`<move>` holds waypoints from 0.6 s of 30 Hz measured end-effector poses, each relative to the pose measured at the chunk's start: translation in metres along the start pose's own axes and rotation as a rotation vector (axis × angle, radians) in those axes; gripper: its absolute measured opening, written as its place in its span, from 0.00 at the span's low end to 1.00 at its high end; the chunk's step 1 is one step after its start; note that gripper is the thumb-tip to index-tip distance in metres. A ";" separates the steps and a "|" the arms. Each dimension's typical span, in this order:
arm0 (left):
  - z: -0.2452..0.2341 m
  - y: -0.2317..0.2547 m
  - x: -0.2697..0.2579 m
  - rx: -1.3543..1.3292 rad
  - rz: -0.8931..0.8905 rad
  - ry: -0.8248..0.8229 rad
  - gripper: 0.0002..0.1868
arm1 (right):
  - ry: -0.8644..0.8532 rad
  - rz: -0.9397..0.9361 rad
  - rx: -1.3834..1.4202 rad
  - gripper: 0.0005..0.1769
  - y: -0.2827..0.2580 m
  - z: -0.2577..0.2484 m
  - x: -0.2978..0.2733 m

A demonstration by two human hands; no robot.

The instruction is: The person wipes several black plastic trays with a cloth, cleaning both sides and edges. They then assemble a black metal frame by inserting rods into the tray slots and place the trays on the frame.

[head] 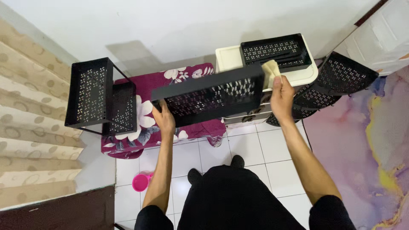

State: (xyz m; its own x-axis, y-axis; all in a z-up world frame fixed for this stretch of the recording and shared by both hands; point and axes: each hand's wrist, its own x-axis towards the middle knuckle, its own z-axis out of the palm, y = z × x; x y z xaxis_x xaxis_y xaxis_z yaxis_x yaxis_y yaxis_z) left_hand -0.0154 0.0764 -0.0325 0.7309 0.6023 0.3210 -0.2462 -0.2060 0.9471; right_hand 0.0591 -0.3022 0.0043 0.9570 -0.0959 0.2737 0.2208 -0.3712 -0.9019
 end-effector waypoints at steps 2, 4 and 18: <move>0.008 -0.015 0.001 -0.033 -0.114 0.044 0.25 | 0.002 -0.044 0.138 0.18 -0.006 0.008 -0.001; 0.011 -0.029 0.000 -0.123 -0.230 0.061 0.29 | -0.031 -0.177 0.214 0.20 -0.021 0.019 -0.006; 0.033 0.053 -0.006 0.408 0.503 -0.424 0.54 | -0.253 -0.702 -0.299 0.34 -0.112 0.024 -0.003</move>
State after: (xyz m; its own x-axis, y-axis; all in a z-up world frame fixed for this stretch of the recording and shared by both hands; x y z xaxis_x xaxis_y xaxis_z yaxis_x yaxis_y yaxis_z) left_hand -0.0120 0.0362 0.0154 0.7946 0.0314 0.6063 -0.4192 -0.6939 0.5854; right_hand 0.0358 -0.2386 0.0964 0.6354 0.4503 0.6273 0.7610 -0.5029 -0.4098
